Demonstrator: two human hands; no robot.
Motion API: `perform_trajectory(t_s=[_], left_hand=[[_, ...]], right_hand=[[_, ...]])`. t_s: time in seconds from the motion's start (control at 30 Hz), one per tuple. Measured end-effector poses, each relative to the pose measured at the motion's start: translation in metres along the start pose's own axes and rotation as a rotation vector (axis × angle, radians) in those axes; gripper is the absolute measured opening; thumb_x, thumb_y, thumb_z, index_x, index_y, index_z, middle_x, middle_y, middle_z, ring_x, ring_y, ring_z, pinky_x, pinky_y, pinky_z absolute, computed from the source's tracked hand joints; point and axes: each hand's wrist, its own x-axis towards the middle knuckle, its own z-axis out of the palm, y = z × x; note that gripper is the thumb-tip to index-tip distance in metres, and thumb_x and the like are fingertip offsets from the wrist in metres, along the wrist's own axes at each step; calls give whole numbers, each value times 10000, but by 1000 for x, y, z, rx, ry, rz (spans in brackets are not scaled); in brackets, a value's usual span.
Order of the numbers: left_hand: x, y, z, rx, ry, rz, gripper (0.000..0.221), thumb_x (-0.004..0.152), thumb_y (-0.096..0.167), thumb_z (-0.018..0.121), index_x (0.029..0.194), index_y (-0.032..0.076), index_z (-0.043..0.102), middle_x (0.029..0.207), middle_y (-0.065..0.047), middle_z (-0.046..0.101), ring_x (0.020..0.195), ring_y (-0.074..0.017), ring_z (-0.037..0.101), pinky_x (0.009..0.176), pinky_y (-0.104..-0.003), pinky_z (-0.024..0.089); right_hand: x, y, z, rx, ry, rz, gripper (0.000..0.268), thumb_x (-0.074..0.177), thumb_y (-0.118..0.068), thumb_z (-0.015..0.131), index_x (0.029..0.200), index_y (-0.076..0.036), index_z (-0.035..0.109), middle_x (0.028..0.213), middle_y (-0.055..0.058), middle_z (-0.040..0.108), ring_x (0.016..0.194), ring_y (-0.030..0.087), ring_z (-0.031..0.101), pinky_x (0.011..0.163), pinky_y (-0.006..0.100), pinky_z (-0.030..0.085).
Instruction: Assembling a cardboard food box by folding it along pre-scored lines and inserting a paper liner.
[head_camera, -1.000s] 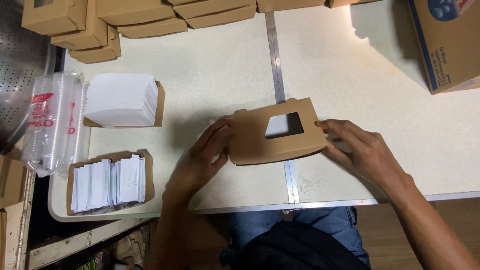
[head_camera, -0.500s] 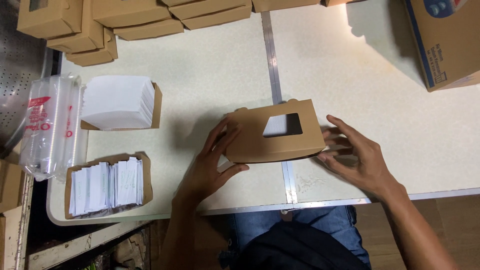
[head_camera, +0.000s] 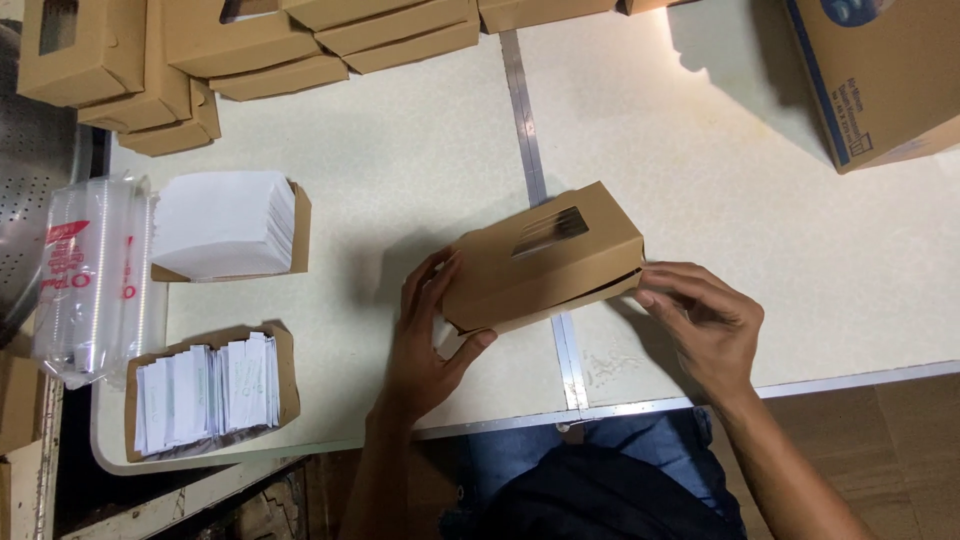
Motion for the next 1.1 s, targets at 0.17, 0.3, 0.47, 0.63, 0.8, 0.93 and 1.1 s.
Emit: perform_trajectory(t_s=[0.17,0.3,0.47,0.63,0.8,0.93,1.1], left_hand=[[4,-2,7,-79,36,28,736,958,301,689,1565,63,349,1532,-205,359,1478,-429,370,1199,-624,320],[3,-2,16,-161,41,24,735,1012,329,577,1601,37,248,1514,-232,326,1474,-453,341,1188,-682,283],[8,-1,13,-196,33,-10,692,1006,291,590,1581,50,290,1497,-195,339,1464,-409,367,1204,-637,288],[12,-1,10,-204,14,-37,631,997,260,603,1533,45,346,1460,-170,372,1438,-380,404,1193,-604,318],[15,5,7,-244,-3,-63,587,1007,230,581,1507,34,344,1436,-182,361,1407,-390,421,1173,-620,333],[16,5,7,-267,3,-65,563,1017,234,581,1496,44,355,1432,-174,366,1400,-385,438,1174,-614,346],[19,6,5,-296,-12,-81,531,1024,235,564,1472,39,355,1414,-172,361,1386,-377,451,1171,-614,355]], right_hand=[[2,-7,10,0,68,-25,204,837,77,786,1037,71,744,996,221,760,1018,339,746,828,424,661],[3,-3,16,36,119,-27,129,916,38,744,1043,54,726,1041,217,743,1073,324,720,859,440,659],[6,-3,18,56,125,69,120,929,25,745,1043,45,714,1015,184,734,1081,271,687,958,456,609],[11,-16,22,92,112,135,96,925,10,753,1004,41,708,975,173,724,1046,259,677,1002,483,583],[16,-16,21,201,123,244,409,853,39,780,1237,20,642,1097,166,680,946,208,686,938,420,595],[22,-31,19,271,104,305,526,838,69,751,1336,2,592,1181,165,637,942,205,702,913,387,609],[27,-36,17,196,8,349,528,864,7,739,1376,-46,622,1349,171,632,966,208,663,859,389,606]])
